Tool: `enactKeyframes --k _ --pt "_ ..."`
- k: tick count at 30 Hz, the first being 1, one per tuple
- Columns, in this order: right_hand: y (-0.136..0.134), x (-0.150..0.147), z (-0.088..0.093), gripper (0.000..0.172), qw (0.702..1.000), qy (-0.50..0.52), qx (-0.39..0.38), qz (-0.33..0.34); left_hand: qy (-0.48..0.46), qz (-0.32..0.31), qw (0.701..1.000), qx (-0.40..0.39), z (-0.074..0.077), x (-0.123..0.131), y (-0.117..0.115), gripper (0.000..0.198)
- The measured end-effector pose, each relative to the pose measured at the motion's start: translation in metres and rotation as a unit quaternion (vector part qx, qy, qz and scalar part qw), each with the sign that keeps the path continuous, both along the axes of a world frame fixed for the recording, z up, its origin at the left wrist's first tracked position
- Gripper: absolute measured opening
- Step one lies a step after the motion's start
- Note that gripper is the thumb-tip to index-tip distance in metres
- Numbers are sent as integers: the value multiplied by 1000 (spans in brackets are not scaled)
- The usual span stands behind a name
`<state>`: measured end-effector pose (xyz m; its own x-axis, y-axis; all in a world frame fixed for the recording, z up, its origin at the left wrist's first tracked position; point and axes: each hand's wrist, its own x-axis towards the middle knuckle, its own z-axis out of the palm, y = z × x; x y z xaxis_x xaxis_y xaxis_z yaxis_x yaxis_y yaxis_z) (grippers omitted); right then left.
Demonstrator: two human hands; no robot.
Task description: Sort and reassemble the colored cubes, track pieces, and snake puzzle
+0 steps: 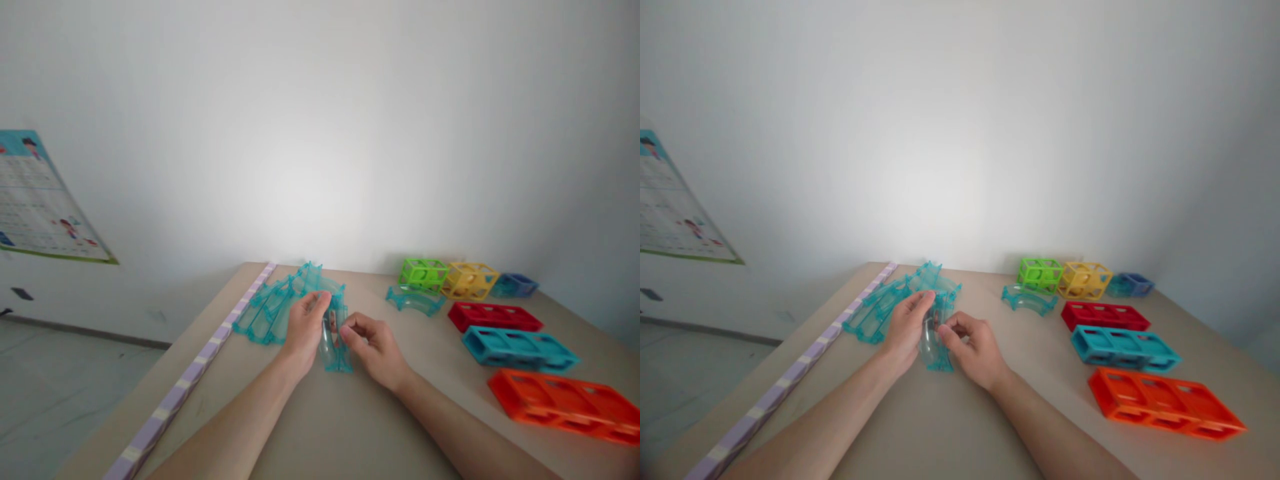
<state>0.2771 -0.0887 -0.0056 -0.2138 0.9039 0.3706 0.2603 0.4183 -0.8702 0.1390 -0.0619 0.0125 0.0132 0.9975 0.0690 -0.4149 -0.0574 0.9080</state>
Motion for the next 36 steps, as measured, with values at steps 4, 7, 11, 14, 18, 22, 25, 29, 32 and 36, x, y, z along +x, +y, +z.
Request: enactKeyframes --k 4,7,11,14,18,22,25,29,32,36 --pt "0 0 -1 36 1000 23 -4 4 26 13 1000 7 -4 -1 3 35" --pt "1 0 -3 31 999 -26 28 -13 19 22 1000 7 -3 0 2 34" --pt "2 0 -5 28 999 -34 25 -8 2 21 1000 -2 0 0 1 32" --pt "2 -1 -4 35 1000 28 -3 10 -43 -19 998 -37 0 0 1 31" --pt "3 -1 -2 33 983 180 -41 4 -150 -88 979 -105 3 -5 3 28" --pt "5 0 -3 34 973 205 -91 46 -213 -125 958 -150 7 -11 3 19" --pt "4 0 -5 39 972 178 -116 97 -248 -143 945 -155 7 -14 4 14" --pt "3 -1 -7 41 963 165 -139 161 -268 -127 944 -144 3 -15 6 11" --pt "3 -2 -7 42 965 157 -140 157 -247 -127 953 -122 2 -13 7 13" --pt "3 -5 -6 41 985 85 -108 101 -215 -127 966 -71 2 -11 5 15"
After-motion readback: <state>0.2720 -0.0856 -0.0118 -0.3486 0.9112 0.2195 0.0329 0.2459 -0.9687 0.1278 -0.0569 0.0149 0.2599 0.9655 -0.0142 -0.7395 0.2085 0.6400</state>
